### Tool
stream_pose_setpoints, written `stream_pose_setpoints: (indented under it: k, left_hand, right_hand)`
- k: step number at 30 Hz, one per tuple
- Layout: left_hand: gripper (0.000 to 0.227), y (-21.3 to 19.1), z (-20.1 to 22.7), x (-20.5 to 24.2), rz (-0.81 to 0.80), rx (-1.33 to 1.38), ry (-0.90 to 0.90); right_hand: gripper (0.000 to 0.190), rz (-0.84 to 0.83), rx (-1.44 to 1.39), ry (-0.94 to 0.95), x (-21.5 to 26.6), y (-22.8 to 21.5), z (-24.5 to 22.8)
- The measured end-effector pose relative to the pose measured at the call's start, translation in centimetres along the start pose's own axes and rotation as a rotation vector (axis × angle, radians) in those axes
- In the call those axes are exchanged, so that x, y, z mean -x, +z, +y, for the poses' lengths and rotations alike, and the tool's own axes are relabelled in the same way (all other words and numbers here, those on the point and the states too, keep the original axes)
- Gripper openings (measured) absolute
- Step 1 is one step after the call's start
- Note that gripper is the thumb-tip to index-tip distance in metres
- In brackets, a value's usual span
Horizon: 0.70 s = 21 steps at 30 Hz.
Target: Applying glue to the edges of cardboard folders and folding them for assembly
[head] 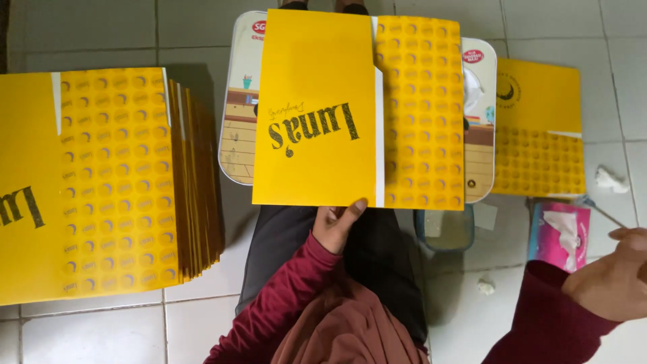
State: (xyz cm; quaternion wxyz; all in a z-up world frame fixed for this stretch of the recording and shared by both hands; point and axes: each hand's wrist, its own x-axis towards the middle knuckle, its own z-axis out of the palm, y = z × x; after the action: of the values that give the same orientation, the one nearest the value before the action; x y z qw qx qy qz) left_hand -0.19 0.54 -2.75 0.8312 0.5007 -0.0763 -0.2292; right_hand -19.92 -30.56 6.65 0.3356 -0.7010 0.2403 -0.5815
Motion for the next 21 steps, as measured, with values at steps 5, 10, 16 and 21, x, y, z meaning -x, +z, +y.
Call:
stream_pose_setpoints:
  k: [5,10,16,21]
  left_hand:
    - [0.035,-0.2,0.1,0.0,0.017,0.001,0.006]
    - [0.05,-4.6,-7.5,-0.2,0.085,0.134,0.039]
    - [0.045,0.0,0.3,-0.4,0.054,0.182,0.078]
    - [0.04,0.1,1.1,-0.5,0.095,0.198,0.063]
  right_hand:
    - [0.018,0.1,-0.028,0.36,7.9,-4.4,6.6]
    - [0.018,0.175,0.02,0.636,14.4,-4.1,13.0]
    - [0.013,0.012,0.258,0.645,16.4,-2.5,18.3]
    - [0.02,-0.257,0.645,0.574,16.6,-3.9,14.5]
